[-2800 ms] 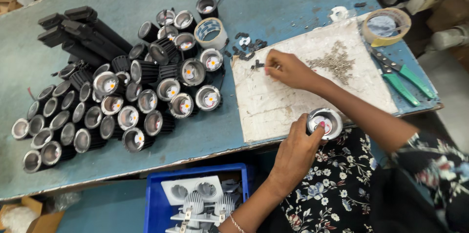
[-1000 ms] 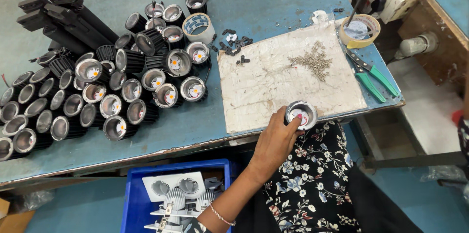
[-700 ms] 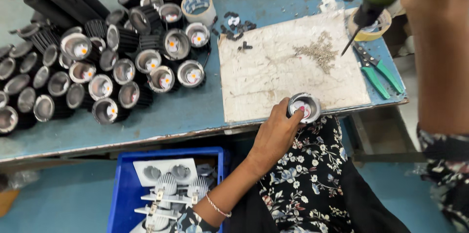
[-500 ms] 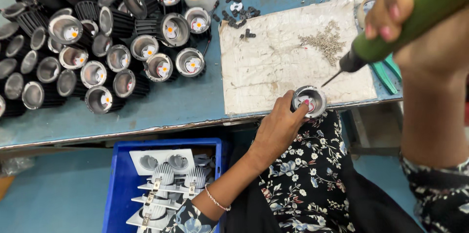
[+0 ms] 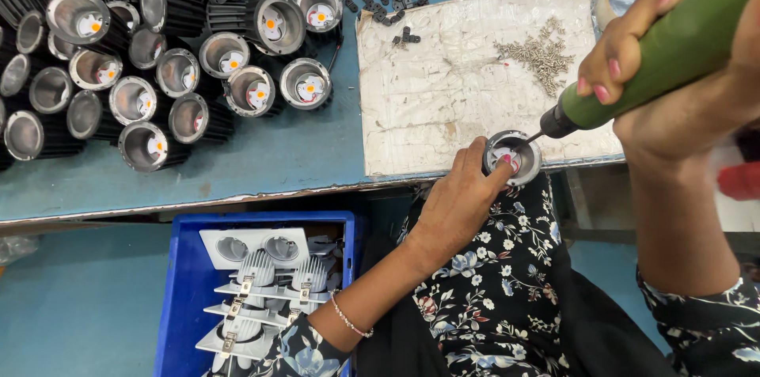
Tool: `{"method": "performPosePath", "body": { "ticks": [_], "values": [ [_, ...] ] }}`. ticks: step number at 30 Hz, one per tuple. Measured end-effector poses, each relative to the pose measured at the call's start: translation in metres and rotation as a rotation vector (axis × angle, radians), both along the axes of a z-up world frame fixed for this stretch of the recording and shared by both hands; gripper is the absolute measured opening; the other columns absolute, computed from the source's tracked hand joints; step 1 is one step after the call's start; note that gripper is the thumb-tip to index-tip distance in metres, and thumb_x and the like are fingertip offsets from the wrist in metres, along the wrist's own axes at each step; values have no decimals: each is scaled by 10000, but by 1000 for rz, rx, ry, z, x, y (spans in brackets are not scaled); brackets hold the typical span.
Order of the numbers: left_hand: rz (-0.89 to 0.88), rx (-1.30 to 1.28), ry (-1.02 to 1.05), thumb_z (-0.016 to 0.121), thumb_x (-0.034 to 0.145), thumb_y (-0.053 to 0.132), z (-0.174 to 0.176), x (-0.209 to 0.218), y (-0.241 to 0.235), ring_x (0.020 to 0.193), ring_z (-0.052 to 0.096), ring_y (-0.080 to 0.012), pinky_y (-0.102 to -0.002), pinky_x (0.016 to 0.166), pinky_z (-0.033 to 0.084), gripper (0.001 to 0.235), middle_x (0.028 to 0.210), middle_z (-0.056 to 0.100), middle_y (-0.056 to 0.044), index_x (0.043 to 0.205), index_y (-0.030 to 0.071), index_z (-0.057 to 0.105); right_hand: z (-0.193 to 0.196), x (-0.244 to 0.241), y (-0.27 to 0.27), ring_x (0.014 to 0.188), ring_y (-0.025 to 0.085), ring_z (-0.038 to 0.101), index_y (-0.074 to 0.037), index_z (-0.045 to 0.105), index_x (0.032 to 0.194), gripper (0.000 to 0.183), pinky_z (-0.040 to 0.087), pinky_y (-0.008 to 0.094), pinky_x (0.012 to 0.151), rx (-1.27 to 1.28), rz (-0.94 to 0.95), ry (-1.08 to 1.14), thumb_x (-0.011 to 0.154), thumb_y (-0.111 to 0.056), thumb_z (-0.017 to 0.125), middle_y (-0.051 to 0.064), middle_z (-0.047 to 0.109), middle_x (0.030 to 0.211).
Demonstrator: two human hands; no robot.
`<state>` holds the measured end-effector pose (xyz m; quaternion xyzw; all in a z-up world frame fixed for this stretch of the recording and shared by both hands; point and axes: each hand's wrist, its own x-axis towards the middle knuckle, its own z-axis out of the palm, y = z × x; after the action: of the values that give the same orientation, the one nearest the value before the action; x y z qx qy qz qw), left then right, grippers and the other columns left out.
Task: The person assembles LED fixtures by placing circuit boards into heatsinks, picking up small screws from a pile, and securing the assembly using an electric screwdriver.
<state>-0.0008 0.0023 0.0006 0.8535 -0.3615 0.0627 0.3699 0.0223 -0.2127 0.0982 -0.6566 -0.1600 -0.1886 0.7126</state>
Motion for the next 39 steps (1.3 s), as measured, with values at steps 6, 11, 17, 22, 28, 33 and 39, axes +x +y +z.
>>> {"method": "performPosePath", "body": {
  "ticks": [6, 11, 17, 22, 28, 33, 39],
  "values": [
    [-2, -9, -26, 612, 914, 29, 0, 0, 2, 1217, 564, -456, -464, 903, 560, 347, 1391, 491, -342, 1255, 58, 557, -4, 1, -4, 538, 252, 313, -87, 337, 1093, 605, 349, 398, 525, -39, 0, 10, 1118, -691, 371, 139, 348, 704],
    [0, -3, 7, 608, 919, 31, 0, 0, 2, 1217, 560, -459, -463, 890, 562, 345, 1400, 486, -346, 1259, 64, 560, -1, 2, 0, 553, 266, 343, -85, 337, 1090, 612, 362, 403, 529, -58, 3, 9, 1111, -695, 370, 150, 374, 723],
    [4, -4, 8, 610, 923, 44, -1, 0, 1, 1235, 560, -456, -457, 873, 571, 331, 1400, 487, -344, 1251, 69, 567, -1, -1, 6, 528, 267, 372, -79, 369, 1064, 630, 396, 408, 516, -65, -32, 9, 1069, -707, 422, 146, 385, 681],
    [11, 16, 16, 624, 925, 59, -4, 1, 0, 1210, 572, -443, -458, 861, 573, 327, 1391, 497, -330, 1248, 69, 573, 1, 1, 17, 496, 238, 419, -96, 370, 1081, 687, 415, 382, 517, -3, 38, -7, 987, -763, 501, 130, 409, 689],
    [19, 13, -18, 652, 926, 80, -6, 3, -3, 1169, 591, -423, -459, 872, 569, 300, 1358, 517, -305, 1219, 75, 588, 10, 0, 32, 449, 215, 413, -102, 366, 1082, 677, 424, 371, 464, -12, 17, 3, 984, -741, 567, 124, 411, 644],
    [4, -14, 7, 685, 870, 76, -7, 2, -1, 1172, 585, -431, -463, 858, 562, 341, 1347, 525, -301, 1198, 62, 592, 16, 8, 30, 443, 215, 402, -90, 389, 1085, 641, 412, 374, 478, 10, 49, -47, 1036, -711, 535, 122, 397, 644],
    [7, -11, 35, 716, 913, 117, -3, 5, -3, 1165, 595, -423, -469, 869, 552, 295, 1298, 550, -267, 1187, 64, 621, 16, 8, 2, 495, 226, 422, -66, 422, 1043, 571, 413, 386, 539, -7, 8, -120, 1084, -631, 485, 115, 414, 658]
  ]
}}
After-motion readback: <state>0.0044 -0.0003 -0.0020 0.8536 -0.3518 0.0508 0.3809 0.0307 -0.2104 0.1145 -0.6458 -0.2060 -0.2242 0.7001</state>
